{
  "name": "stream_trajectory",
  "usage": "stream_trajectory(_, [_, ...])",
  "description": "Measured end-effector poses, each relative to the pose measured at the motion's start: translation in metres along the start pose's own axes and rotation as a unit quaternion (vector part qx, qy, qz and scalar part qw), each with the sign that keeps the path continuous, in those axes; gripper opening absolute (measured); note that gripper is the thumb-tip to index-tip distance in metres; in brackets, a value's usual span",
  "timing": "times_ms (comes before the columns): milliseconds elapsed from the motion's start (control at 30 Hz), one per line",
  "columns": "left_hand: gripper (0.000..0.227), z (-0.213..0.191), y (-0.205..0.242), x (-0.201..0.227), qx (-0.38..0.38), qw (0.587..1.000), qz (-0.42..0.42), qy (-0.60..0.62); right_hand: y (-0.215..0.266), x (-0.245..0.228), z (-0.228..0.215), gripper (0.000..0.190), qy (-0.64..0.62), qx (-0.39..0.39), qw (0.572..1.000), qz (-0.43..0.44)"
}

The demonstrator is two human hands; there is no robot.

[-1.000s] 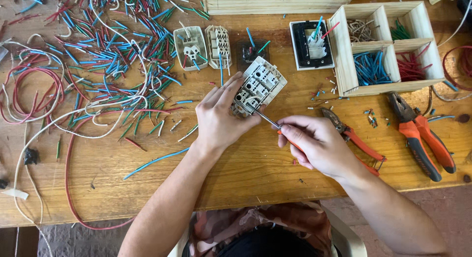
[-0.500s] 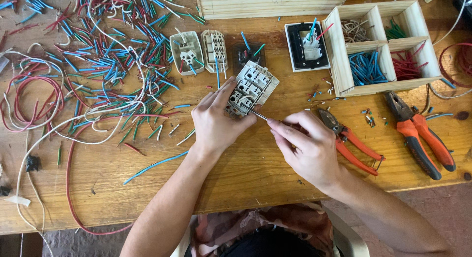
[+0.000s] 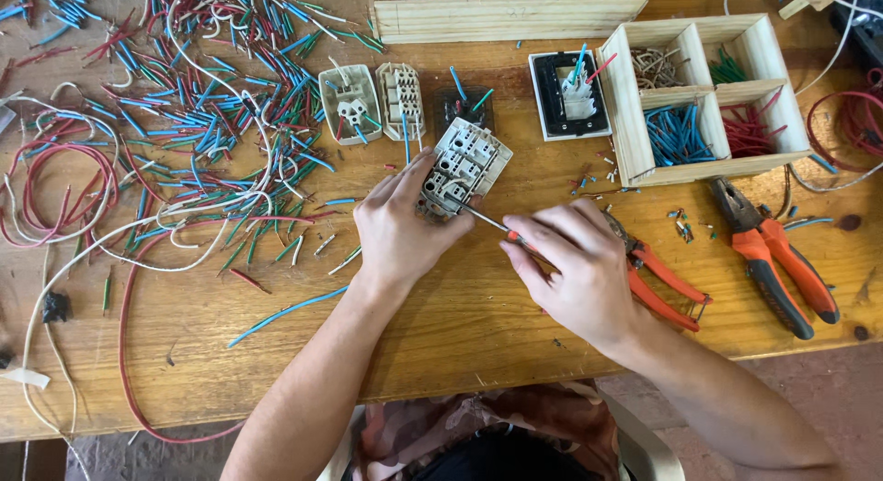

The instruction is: The person assembles electrical components by inserting colored wires into terminal blocks and securing them with a screwdriver. They handle multiple wire colors and use pliers to strip or cut wires as needed.

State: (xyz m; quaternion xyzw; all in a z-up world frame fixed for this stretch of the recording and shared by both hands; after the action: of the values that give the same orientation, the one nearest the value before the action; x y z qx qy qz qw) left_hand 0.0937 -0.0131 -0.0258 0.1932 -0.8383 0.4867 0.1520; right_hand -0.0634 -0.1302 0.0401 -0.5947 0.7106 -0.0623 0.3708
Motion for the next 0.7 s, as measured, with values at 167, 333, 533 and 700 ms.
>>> stream_trajectory(167, [0.059,-0.006,-0.004,-0.002,-0.002,1.000,0.001,-0.016,0.005,0.014,-0.003,0.019,0.015,-0.045,0.998,0.049])
stream_trajectory(333, [0.057,-0.016,-0.013,0.005,0.007,1.000,0.021,-0.018,0.017,0.048,0.010,0.020,0.102,-0.203,0.959,0.170])
stream_trajectory(533, [0.059,-0.005,-0.014,0.016,-0.041,0.997,0.067,0.012,-0.008,0.046,0.009,0.024,0.189,-0.298,0.911,0.214])
stream_trajectory(700, [0.060,0.003,-0.008,0.026,-0.091,0.990,0.105,0.036,-0.031,0.017,0.000,0.015,0.078,-0.141,0.986,0.048])
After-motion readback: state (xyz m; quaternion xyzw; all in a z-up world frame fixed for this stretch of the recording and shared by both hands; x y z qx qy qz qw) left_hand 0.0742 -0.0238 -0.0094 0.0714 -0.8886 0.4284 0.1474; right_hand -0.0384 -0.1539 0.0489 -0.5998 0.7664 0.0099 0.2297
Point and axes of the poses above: each hand's wrist, its own y-axis away from the middle knuckle, its own z-axis out of the palm, x = y × z, the point moved 5 cm from there along -y, towards the middle knuckle, and after that the axes turned 11 degrees about z, right-handed, at the moved point
